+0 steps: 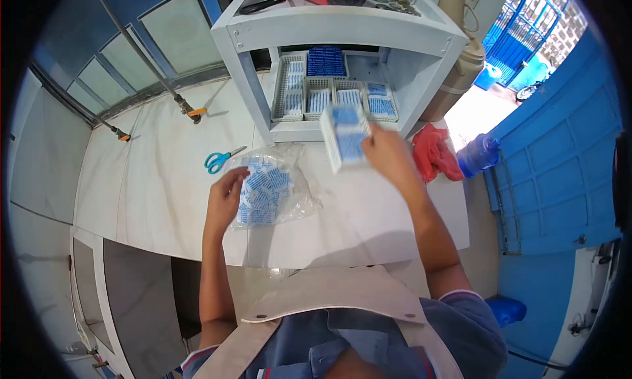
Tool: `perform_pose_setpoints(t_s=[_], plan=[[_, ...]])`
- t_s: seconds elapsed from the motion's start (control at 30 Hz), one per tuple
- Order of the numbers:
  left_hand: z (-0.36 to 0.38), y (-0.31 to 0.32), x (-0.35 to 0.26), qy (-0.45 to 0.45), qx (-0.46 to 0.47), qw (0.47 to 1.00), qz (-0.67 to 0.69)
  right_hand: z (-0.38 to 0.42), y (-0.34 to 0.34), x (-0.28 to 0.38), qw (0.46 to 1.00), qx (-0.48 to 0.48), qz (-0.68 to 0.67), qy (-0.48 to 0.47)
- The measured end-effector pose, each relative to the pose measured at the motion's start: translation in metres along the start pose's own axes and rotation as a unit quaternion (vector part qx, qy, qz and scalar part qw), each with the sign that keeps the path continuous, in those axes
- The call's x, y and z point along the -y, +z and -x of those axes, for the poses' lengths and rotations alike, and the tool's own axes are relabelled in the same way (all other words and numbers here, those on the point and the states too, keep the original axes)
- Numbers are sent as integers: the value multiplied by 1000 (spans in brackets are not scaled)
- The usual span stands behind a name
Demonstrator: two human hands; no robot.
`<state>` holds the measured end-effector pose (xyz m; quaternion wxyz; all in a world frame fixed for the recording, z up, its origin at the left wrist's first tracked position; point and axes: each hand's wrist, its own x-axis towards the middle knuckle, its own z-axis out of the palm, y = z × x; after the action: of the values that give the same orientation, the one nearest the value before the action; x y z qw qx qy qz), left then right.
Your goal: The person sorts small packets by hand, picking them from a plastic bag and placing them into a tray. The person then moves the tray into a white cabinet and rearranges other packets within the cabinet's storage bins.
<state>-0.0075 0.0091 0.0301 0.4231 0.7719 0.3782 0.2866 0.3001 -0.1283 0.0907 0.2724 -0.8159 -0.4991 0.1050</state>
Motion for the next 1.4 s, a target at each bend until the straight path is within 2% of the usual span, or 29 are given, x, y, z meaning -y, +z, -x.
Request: perform_pose_setpoints(t_s=[0.07,0.13,0.2,0.23,0.3,0.4,0.43,0.5,0.53,0.6,0.7,0.77,0.8,0.83,0.87,0.9,0.93,0.97,1.0,1.03,1.1,1.13,1.17,1.2,1.27,1.3,1.33,1.37,1.4], plan=[[9,6,-7,1,-9,1000,22,-49,-1,-20,993,-91,65,-24],[16,10,-18,0,-22,999,42,-103,-7,-29,984,-114,139,5],[21,9,-30,-11,-36,999,31,-156,2,-49,962,-192,193,-1],[24,7,-33,4,-46,999,15,-180,8,-59,962,-195,193,-4],[30,1,-30,13,-67,998,-2,-226,17,-78,958,-230,154,69],[40,-9,-16,-4,-95,995,-4,-271,47,-123,910,-376,161,-68],[44,-13,-9,-12,-115,993,-5,-274,54,-124,911,-374,162,-69],[47,-17,3,-25,-137,990,-9,-274,67,-127,942,-297,152,21],[46,-18,8,-28,-136,990,-7,-269,66,-121,943,-295,154,22],[45,-17,16,-50,-149,987,21,-266,68,-120,976,-97,164,107],[35,-12,18,-36,-120,990,-58,-280,69,-138,979,-93,137,118],[28,-5,17,28,-112,974,-194,-266,56,-127,982,-71,156,78],[29,-2,24,54,-118,968,-215,-285,65,-149,967,-4,256,-12],[28,-1,22,18,-115,969,-220,-241,49,-94,948,-115,295,-43],[30,-2,20,8,-122,966,-226,-196,38,-56,951,-192,205,-127],[34,-3,18,5,-118,964,-240,-148,36,-20,978,-132,-5,-163],[37,-5,15,4,-112,961,-253,-105,51,-2,975,4,-171,-145],[37,-6,19,2,-116,959,-258,-69,72,6,966,167,-126,-153],[37,-2,28,12,-127,953,-275,-28,99,3,940,210,-122,-238],[37,3,35,21,-136,947,-290,4,96,23,932,306,-17,-191],[26,14,35,18,-155,940,-303,33,163,5,967,208,0,-145],[18,18,37,13,-171,933,-315,37,163,22,967,207,0,-146],[5,19,49,13,-172,933,-315,36,162,40,981,179,-14,-79],[-10,21,67,52,-164,921,-350,32,158,49,988,149,-26,-11],[-8,24,72,93,-153,905,-386,16,198,24,982,172,-53,-48],[-12,19,61,37,-190,929,-315,-2,208,19,975,187,-78,-90],[-14,17,52,-22,-221,945,-239,-11,193,31,976,180,-78,-92],[-11,10,46,-29,-231,954,-189,-13,180,41,972,183,-103,-101],[-8,5,43,-78,-214,962,-151,-11,149,65,968,186,-127,-112]])
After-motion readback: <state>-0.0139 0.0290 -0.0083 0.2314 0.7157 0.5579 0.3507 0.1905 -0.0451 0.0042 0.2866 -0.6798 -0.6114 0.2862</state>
